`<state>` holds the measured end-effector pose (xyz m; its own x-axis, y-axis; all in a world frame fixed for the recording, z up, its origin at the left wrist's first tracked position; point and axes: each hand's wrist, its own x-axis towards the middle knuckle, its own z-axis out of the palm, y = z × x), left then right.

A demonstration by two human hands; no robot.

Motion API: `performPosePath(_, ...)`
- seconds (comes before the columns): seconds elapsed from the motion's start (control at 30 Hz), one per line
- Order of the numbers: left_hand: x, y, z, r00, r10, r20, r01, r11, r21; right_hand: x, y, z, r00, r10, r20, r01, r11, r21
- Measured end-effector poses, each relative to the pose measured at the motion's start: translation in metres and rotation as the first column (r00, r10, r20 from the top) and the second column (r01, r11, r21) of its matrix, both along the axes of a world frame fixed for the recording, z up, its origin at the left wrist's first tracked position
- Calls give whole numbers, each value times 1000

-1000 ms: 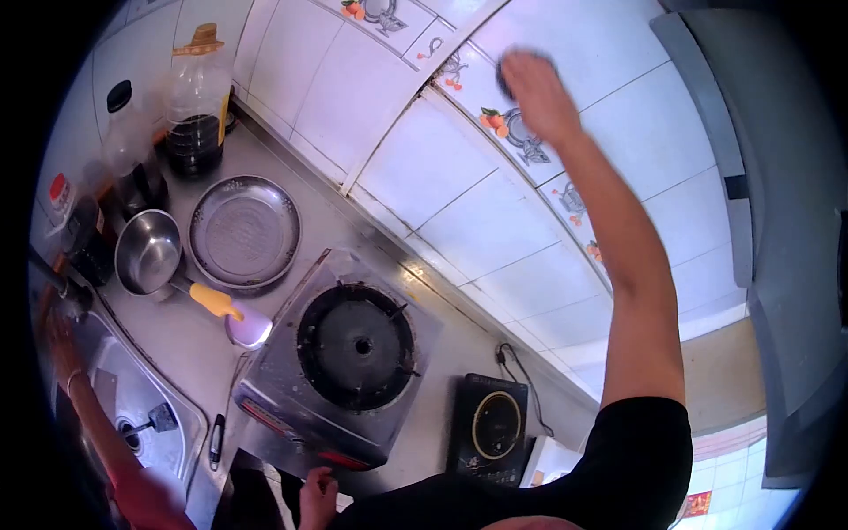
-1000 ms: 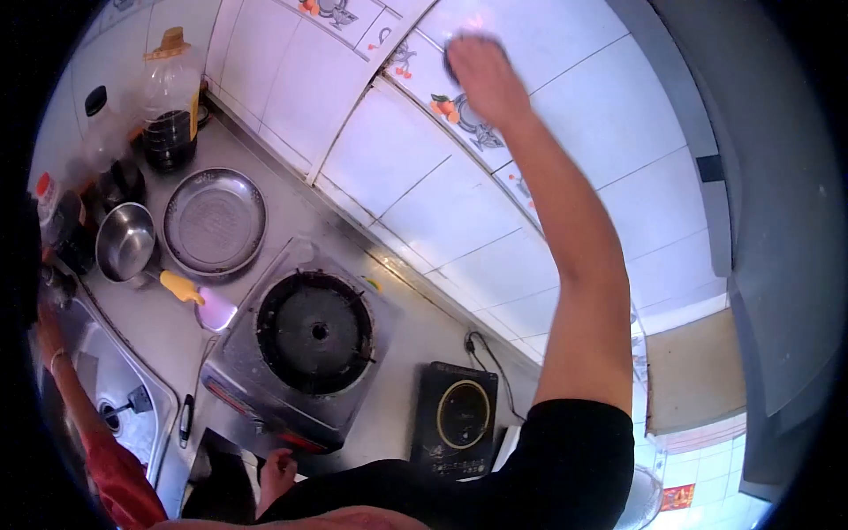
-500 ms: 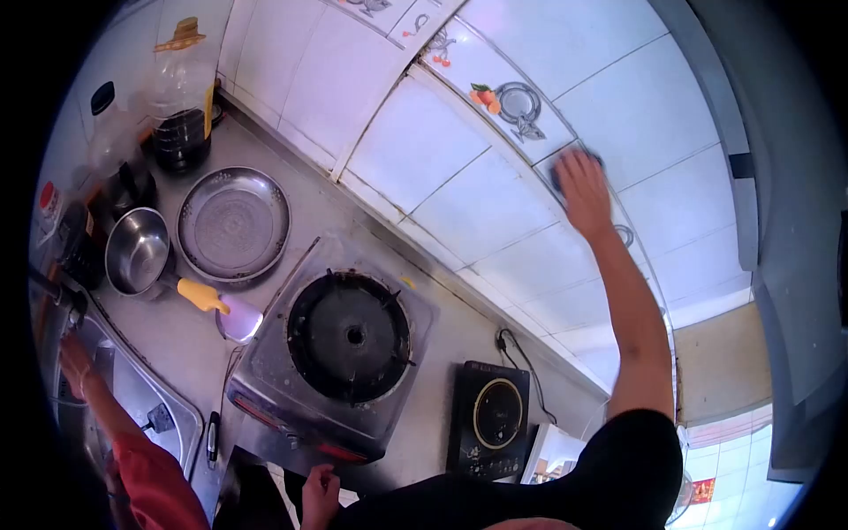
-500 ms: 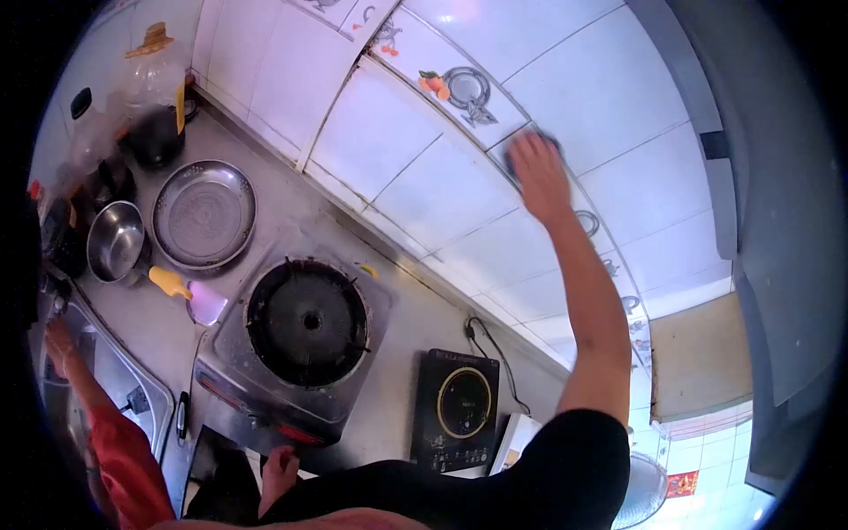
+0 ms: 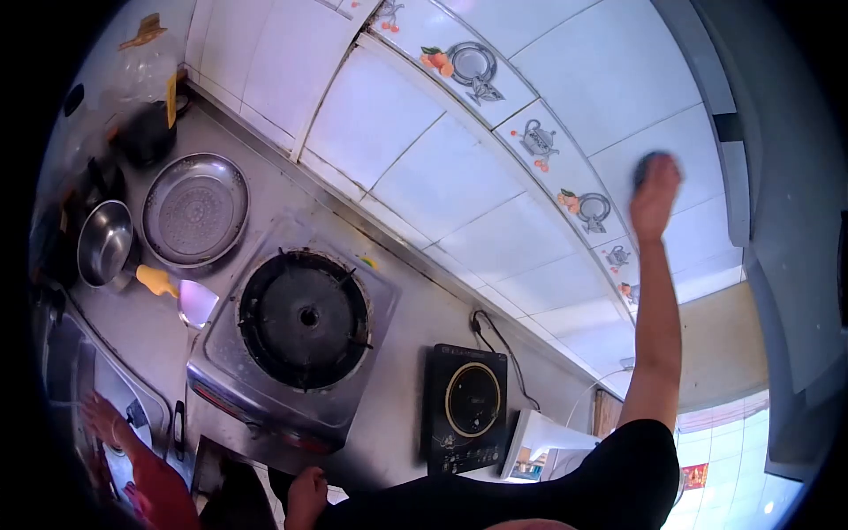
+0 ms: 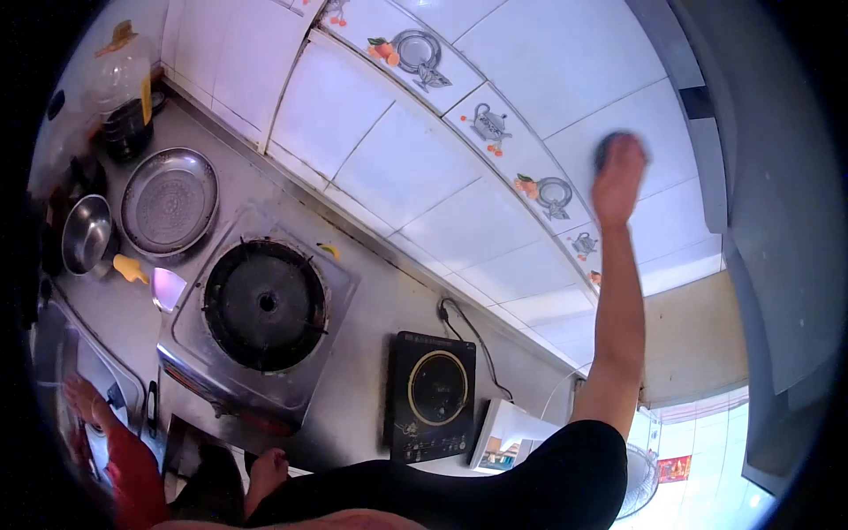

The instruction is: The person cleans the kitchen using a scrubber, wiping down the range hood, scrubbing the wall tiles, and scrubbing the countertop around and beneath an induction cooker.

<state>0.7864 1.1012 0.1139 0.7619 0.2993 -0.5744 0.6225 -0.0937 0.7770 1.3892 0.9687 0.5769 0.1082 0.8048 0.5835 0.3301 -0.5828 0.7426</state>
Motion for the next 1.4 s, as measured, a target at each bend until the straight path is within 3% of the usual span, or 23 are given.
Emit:
performPosePath(0.03, 2, 0, 4, 999, -20, -31, 22, 999, 49, 11, 11, 25, 945, 189, 266, -234, 961, 147)
performPosePath(0.13, 5, -10, -2, 989, -134, -56, 139, 985, 103, 15, 116, 39, 954, 301, 2, -301, 954, 7)
performPosePath(0.17, 8, -17, -7, 985, -163, -53, 168, 980, 104, -5, 150, 20, 973, 201, -113, -218, 960, -172)
performPosePath(0.23, 6, -18, -17, 965, -249, -76, 254, 965, 58, -14, 108, -40, 959, 264, -101, -283, 899, -334)
performPosePath(0.33, 7, -17, -20, 942, -333, -40, 333, 943, -11, 7, -41, -55, 967, -166, -194, 104, 949, -296)
performPosePath(0.37, 4, -16, -27, 940, -337, -46, 338, 941, 15, -17, -49, -35, 904, -45, -425, 64, 998, 29)
performPosePath(0.4, -6, -19, -30, 937, -343, -72, 346, 938, 30, 2, -57, 4, 989, 127, 80, -136, 983, 125)
performPosePath(0.43, -8, -21, -33, 930, -357, -89, 363, 930, 54, 11, -30, 28, 942, 211, 261, -264, 946, 189)
performPosePath(0.47, -6, -23, -25, 943, -320, -89, 326, 943, 69, 16, 22, 31, 923, 303, 238, -347, 922, 173)
performPosePath(0.53, 7, -27, -27, 878, -449, -165, 447, 893, -51, 17, 94, 7, 909, 408, 85, -412, 910, 44)
performPosePath(0.57, 4, -29, -29, 833, -515, -205, 500, 857, -121, 11, 91, -13, 942, 334, -19, -333, 931, -148)
performPosePath(0.63, -12, -27, -46, 808, -569, -156, 573, 819, -23, -10, 64, -71, 976, 133, -172, -202, 847, -491)
performPosePath(0.73, 3, -22, -21, 860, -500, -102, 502, 865, -13, -2, -52, -85, 977, 18, -211, -136, 819, -558)
performPosePath(0.8, -3, -23, -28, 886, -446, -130, 451, 892, 16, -15, -71, -73, 976, -45, -211, -103, 763, -638)
performPosePath(0.87, 4, -16, -9, 927, -318, -199, 334, 941, 53, -7, -27, -79, 965, 43, -259, -194, 781, -594)
performPosePath(1.0, 9, -15, 0, 935, -317, -157, 325, 945, 33, -8, 164, -94, 903, 345, -256, -427, 779, -459)
performPosePath(1.03, 17, -11, 11, 938, -298, -178, 310, 950, 43, -9, 207, -99, 924, 321, -206, -381, 802, -459)
performPosePath(1.1, 14, -15, 18, 932, -300, -202, 317, 947, 56, -23, 252, -103, 876, 450, -173, -479, 775, -412)
performPosePath(1.17, 5, -10, 12, 929, -321, -183, 338, 939, 69, -14, 214, -98, 907, 350, -232, -419, 793, -442)
performPosePath(1.2, 3, -9, 12, 907, -329, -263, 367, 923, 113, -12, 178, -94, 920, 289, -265, -384, 796, -468)
performPosePath(1.3, -7, 1, 13, 885, -310, -346, 385, 907, 171, 2, 5, -98, 951, 169, -258, -280, 827, -488)
performPosePath(1.33, -9, 5, 16, 898, -279, -340, 353, 918, 181, -18, -30, -93, 967, 37, -251, -161, 854, -495)
performPosePath(1.4, -10, 6, 20, 921, -224, -319, 294, 937, 191, -33, -67, -104, 939, -49, -342, -55, 956, -287)
